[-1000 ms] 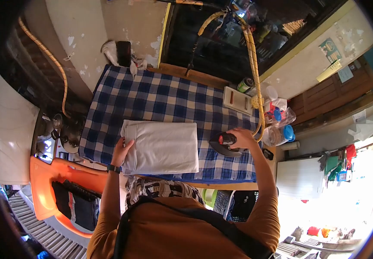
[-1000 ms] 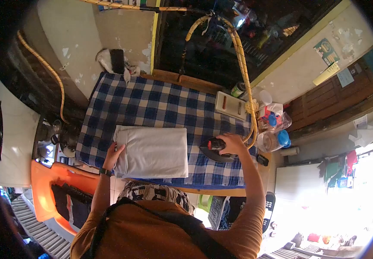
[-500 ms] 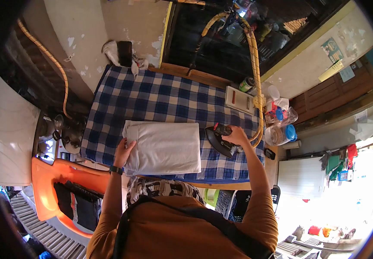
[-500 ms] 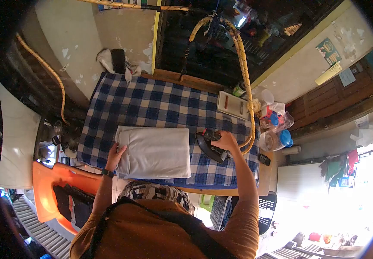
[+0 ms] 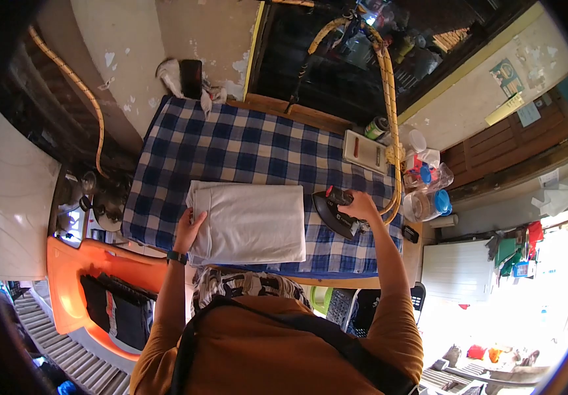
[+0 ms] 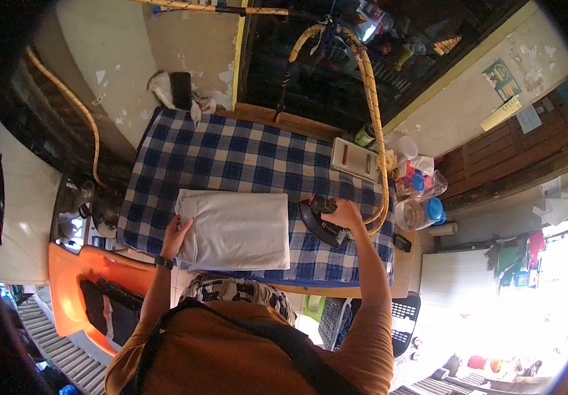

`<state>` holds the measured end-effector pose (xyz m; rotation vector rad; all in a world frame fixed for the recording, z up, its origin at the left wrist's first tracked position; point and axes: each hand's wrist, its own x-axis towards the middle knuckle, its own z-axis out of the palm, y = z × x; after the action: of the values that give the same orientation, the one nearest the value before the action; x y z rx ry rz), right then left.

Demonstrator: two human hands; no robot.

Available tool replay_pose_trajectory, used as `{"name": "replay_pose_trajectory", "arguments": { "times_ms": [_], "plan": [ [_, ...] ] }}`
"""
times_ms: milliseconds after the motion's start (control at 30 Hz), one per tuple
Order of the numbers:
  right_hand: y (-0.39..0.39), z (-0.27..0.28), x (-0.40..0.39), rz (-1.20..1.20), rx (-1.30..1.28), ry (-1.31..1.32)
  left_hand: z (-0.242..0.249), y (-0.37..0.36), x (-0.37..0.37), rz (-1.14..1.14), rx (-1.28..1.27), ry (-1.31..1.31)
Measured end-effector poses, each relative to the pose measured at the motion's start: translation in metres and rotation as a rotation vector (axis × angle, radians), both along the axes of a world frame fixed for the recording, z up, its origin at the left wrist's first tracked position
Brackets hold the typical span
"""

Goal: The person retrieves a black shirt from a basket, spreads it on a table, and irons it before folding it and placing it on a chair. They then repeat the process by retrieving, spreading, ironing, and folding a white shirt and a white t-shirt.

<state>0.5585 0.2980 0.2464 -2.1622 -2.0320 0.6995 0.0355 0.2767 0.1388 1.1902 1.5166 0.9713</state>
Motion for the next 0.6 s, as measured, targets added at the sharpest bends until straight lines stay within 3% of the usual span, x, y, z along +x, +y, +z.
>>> {"name": "replay_pose_trajectory", "arguments": {
  "times_ms": [333, 400, 433, 500, 600],
  "plan": [
    [0.006, 0.005, 0.005, -0.001, -0.138, 0.027, 0.001, 0.0, -0.003, -0.046, -0.014, 0.105],
    [0.009, -0.003, 0.017, -0.069, -0.387, 0.366, -0.009, 0.001, -0.004, 0.005, 0.109, 0.25],
    [0.007, 0.003, 0.016, -0.054, -0.409, 0.37, -0.01, 0.0, -0.007, 0.02, 0.088, 0.259],
    [0.01, 0.018, 0.014, -0.021, -0.562, 0.616, -0.014, 0.005, -0.01, 0.016, 0.089, -0.047],
    [0.016, 0.013, 0.013, -0.075, -0.505, 0.563, -0.025, 0.003, -0.007, 0.132, 0.252, 0.186]
  ]
}}
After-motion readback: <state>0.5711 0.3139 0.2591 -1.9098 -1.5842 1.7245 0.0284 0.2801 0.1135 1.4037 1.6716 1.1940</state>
